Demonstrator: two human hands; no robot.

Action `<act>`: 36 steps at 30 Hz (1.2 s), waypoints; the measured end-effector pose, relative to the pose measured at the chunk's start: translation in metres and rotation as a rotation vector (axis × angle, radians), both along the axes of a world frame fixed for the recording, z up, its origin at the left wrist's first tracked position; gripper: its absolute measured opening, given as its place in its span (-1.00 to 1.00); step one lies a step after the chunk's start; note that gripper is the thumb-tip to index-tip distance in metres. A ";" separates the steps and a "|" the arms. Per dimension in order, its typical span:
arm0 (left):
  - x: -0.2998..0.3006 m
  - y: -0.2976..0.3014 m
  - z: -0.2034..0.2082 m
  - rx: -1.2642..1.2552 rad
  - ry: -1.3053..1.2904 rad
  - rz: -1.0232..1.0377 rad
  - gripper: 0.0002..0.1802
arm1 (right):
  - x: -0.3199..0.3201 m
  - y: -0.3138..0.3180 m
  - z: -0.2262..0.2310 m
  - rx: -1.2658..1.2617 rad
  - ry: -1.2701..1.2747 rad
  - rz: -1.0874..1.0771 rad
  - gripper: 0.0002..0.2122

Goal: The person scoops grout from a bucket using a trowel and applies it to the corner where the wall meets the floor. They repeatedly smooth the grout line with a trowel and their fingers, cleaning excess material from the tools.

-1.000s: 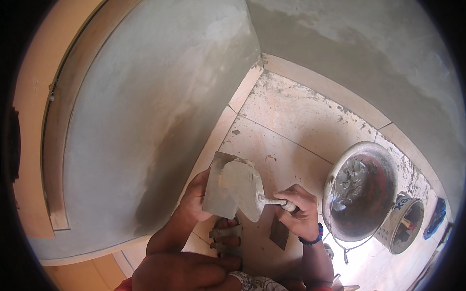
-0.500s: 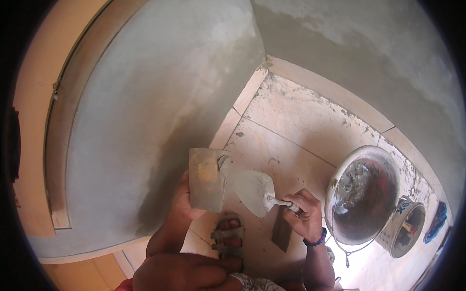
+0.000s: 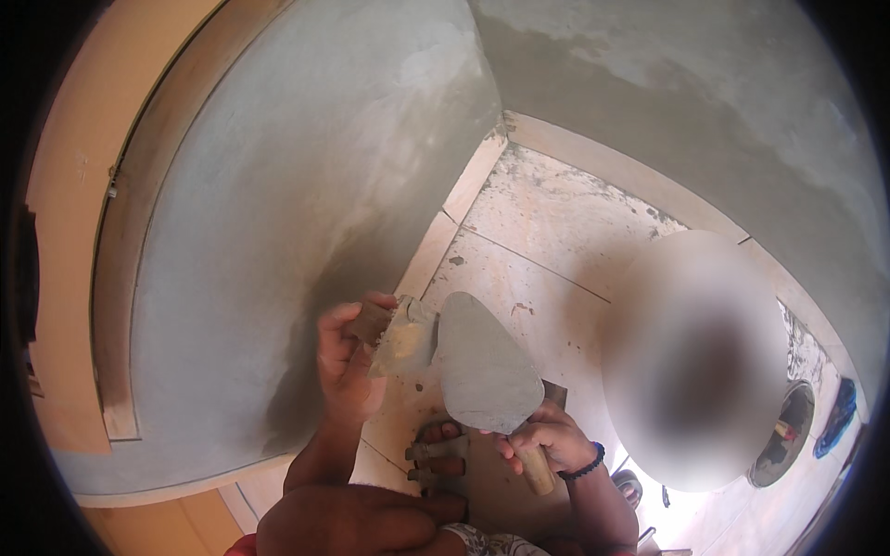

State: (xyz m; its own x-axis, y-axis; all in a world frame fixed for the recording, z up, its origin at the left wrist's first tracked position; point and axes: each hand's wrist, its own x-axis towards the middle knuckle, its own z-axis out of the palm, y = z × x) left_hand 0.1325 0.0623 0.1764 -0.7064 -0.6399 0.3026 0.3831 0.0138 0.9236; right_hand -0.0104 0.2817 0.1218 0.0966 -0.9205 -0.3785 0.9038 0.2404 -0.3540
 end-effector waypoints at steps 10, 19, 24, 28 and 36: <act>0.003 -0.003 -0.011 -0.300 -0.180 0.011 -0.63 | -0.002 -0.002 -0.015 -0.061 -0.100 0.041 -0.57; -0.001 -0.006 0.003 -0.599 -0.369 0.087 -0.62 | 0.001 0.003 -0.018 -0.055 -0.194 -0.010 -0.52; 0.000 -0.002 -0.006 -0.451 -0.500 0.155 -0.60 | -0.004 0.003 -0.027 -0.158 -0.147 -0.085 -0.54; 0.011 0.003 -0.026 -0.283 -0.550 0.186 -0.60 | -0.023 -0.032 -0.027 0.000 0.048 -0.319 -0.60; 0.024 0.012 -0.035 -0.184 -0.529 0.164 -0.60 | -0.081 -0.142 -0.089 0.154 0.199 -0.457 -0.72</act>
State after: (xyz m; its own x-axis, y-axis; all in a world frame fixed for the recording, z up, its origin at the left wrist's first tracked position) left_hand 0.1567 0.0740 0.1417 -0.6881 -0.7237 0.0525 -0.1498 0.2124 0.9656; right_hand -0.0917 0.1398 0.0332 -0.3894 -0.7843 -0.4830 0.8475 -0.0997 -0.5213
